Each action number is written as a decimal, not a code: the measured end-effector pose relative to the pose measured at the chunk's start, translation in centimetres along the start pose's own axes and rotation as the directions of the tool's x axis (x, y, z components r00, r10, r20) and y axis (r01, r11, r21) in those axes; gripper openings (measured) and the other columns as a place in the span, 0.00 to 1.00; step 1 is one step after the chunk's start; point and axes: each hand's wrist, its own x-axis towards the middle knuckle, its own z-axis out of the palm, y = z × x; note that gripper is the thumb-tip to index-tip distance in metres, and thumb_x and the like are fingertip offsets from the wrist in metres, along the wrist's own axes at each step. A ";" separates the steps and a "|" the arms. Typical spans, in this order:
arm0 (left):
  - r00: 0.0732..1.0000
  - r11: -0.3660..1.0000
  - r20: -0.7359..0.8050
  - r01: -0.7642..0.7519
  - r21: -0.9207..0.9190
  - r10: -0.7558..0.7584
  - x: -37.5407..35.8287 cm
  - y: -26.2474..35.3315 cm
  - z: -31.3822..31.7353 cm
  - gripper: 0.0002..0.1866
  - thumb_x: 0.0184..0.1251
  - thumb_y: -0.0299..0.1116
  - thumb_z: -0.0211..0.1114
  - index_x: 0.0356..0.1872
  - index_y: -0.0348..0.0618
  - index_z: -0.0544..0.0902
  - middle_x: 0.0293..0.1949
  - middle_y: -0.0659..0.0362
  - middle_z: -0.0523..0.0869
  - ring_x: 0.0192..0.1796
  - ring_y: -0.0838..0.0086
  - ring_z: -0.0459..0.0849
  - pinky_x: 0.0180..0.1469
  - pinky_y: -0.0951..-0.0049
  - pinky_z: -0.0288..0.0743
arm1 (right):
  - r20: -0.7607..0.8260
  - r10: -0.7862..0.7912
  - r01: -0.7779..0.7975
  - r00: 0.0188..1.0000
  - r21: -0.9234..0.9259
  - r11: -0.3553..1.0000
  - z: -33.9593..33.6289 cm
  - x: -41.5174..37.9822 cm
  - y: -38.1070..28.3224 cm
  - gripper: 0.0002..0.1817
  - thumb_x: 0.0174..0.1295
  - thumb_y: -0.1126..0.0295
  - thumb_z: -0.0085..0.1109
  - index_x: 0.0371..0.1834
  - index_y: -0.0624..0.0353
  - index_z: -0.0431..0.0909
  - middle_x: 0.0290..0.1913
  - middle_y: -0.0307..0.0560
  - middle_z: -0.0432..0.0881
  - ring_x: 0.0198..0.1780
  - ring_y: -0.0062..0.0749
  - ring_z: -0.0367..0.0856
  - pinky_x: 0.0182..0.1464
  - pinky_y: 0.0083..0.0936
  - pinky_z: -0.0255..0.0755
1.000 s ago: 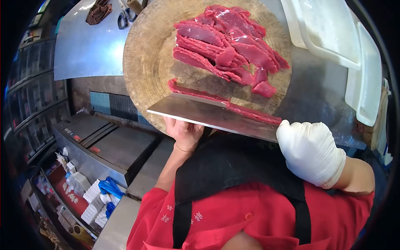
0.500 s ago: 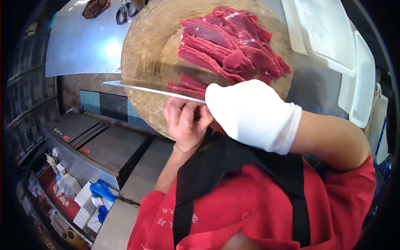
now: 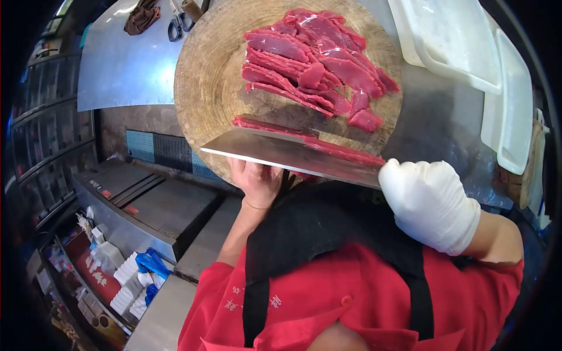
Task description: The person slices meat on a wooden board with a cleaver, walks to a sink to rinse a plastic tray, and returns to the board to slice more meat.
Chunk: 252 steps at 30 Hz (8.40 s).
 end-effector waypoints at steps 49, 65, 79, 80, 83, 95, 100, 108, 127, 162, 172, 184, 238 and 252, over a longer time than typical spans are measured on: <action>0.981 0.963 0.030 0.193 -0.190 -0.191 1.8 1.6 -0.1 0.14 0.54 0.30 0.75 0.41 0.40 0.83 0.41 0.54 0.82 0.43 0.55 0.81 0.46 0.59 0.74 | 0.103 -0.062 0.019 0.993 0.373 0.928 1.1 7.2 -0.3 0.06 0.54 0.72 0.56 0.29 0.59 0.69 0.19 0.45 0.75 0.22 0.37 0.81 0.23 0.33 0.74; 0.998 1.000 -0.068 -0.009 -0.022 0.008 2.5 2.6 -0.5 0.20 0.48 0.20 0.74 0.45 0.41 0.82 0.41 0.52 0.81 0.46 0.55 0.80 0.48 0.59 0.74 | 0.056 0.095 -0.109 0.994 0.379 0.919 0.7 3.7 0.2 0.05 0.54 0.76 0.56 0.32 0.61 0.70 0.23 0.52 0.80 0.26 0.50 0.84 0.27 0.42 0.76; 0.997 0.977 -0.040 0.061 -0.202 -0.070 0.2 0.9 0.5 0.26 0.55 0.29 0.75 0.56 0.45 0.78 0.44 0.52 0.84 0.45 0.53 0.82 0.52 0.54 0.74 | 0.187 -0.036 0.012 0.982 0.130 0.991 0.0 2.7 0.0 0.07 0.49 0.71 0.58 0.24 0.56 0.68 0.19 0.44 0.72 0.18 0.34 0.77 0.18 0.32 0.68; 0.990 0.986 -0.137 -0.063 -0.153 0.042 1.0 1.0 0.5 0.26 0.55 0.29 0.75 0.56 0.43 0.78 0.45 0.52 0.84 0.45 0.54 0.82 0.51 0.55 0.74 | 0.191 -0.020 -0.019 0.981 0.197 0.980 0.0 3.7 -0.2 0.07 0.51 0.71 0.57 0.25 0.57 0.69 0.20 0.45 0.74 0.20 0.35 0.79 0.19 0.34 0.70; 0.994 0.996 -0.099 -0.054 -0.077 0.047 2.2 1.5 0.0 0.24 0.56 0.29 0.75 0.55 0.38 0.79 0.45 0.50 0.84 0.46 0.55 0.83 0.50 0.57 0.74 | 0.157 -0.064 -0.002 0.986 0.387 0.922 1.0 8.0 -1.3 0.06 0.58 0.70 0.55 0.29 0.60 0.70 0.21 0.48 0.78 0.24 0.41 0.84 0.24 0.38 0.75; 0.997 0.994 -0.063 0.045 -0.097 -0.052 2.7 3.0 -0.8 0.16 0.51 0.20 0.74 0.42 0.38 0.83 0.40 0.52 0.81 0.45 0.57 0.81 0.48 0.62 0.75 | 0.080 0.077 -0.096 0.994 0.271 0.958 2.2 5.9 0.8 0.05 0.58 0.75 0.53 0.35 0.63 0.72 0.23 0.58 0.81 0.28 0.52 0.85 0.30 0.43 0.78; 0.994 0.998 -0.095 -0.059 -0.030 0.056 2.0 2.5 -0.5 0.24 0.51 0.20 0.74 0.51 0.41 0.78 0.43 0.50 0.81 0.44 0.53 0.80 0.49 0.56 0.72 | 0.083 0.065 -0.092 0.994 0.375 0.923 0.4 2.7 -0.4 0.04 0.56 0.75 0.54 0.31 0.61 0.71 0.22 0.54 0.79 0.24 0.50 0.83 0.24 0.42 0.76; 0.999 0.995 -0.044 -0.034 -0.093 0.031 -0.3 1.0 -0.1 0.27 0.57 0.27 0.74 0.59 0.44 0.76 0.48 0.51 0.83 0.49 0.51 0.81 0.54 0.53 0.72 | 0.085 -0.010 -0.001 0.996 0.125 0.992 0.1 0.5 -0.1 0.09 0.45 0.75 0.58 0.25 0.58 0.66 0.18 0.45 0.70 0.18 0.38 0.74 0.21 0.34 0.67; 0.998 0.997 -0.049 0.034 -0.064 -0.037 2.4 3.5 -0.9 0.18 0.51 0.20 0.74 0.44 0.38 0.82 0.42 0.51 0.81 0.47 0.56 0.80 0.49 0.61 0.75 | 0.143 0.055 -0.097 0.988 0.306 0.947 1.5 5.2 0.3 0.06 0.55 0.75 0.55 0.35 0.62 0.71 0.21 0.55 0.78 0.25 0.52 0.82 0.27 0.43 0.75; 0.995 1.000 -0.103 -0.015 -0.016 0.013 0.6 3.0 -0.5 0.22 0.52 0.22 0.74 0.50 0.42 0.80 0.44 0.50 0.82 0.47 0.53 0.81 0.49 0.59 0.75 | 0.093 0.044 -0.072 0.995 0.318 0.945 0.7 1.4 -1.3 0.05 0.56 0.73 0.55 0.29 0.61 0.70 0.22 0.52 0.79 0.24 0.50 0.83 0.25 0.41 0.76; 0.995 0.992 -0.098 -0.007 -0.124 -0.005 0.9 2.6 -0.4 0.19 0.53 0.25 0.74 0.47 0.39 0.82 0.44 0.50 0.83 0.46 0.51 0.81 0.51 0.55 0.73 | 0.177 -0.016 -0.015 0.984 0.171 0.985 0.2 2.4 -1.0 0.07 0.53 0.70 0.57 0.27 0.57 0.69 0.19 0.45 0.76 0.20 0.37 0.80 0.22 0.34 0.73; 0.984 0.995 -0.169 0.035 -0.089 -0.050 1.2 3.3 -0.2 0.18 0.47 0.17 0.74 0.42 0.38 0.84 0.41 0.52 0.82 0.44 0.57 0.81 0.45 0.64 0.75 | -0.056 -0.106 0.118 0.993 0.310 0.943 3.1 7.0 -2.2 0.07 0.59 0.72 0.55 0.34 0.64 0.72 0.22 0.55 0.81 0.26 0.48 0.85 0.29 0.41 0.77; 0.971 0.988 -0.209 0.092 -0.122 -0.116 0.7 4.4 0.0 0.18 0.47 0.21 0.75 0.42 0.39 0.83 0.39 0.53 0.81 0.43 0.55 0.80 0.45 0.62 0.74 | -0.037 -0.075 0.083 0.997 0.358 0.930 3.7 8.4 -4.2 0.05 0.58 0.73 0.55 0.33 0.63 0.71 0.23 0.55 0.80 0.25 0.50 0.83 0.28 0.42 0.76; 0.974 0.994 -0.221 0.033 -0.102 -0.055 0.7 4.4 0.0 0.18 0.47 0.17 0.74 0.42 0.38 0.82 0.40 0.52 0.83 0.44 0.54 0.82 0.47 0.60 0.76 | 0.217 0.042 -0.081 0.975 0.175 0.981 0.0 -0.5 -1.6 0.09 0.48 0.76 0.58 0.33 0.62 0.69 0.22 0.54 0.79 0.24 0.53 0.81 0.26 0.43 0.74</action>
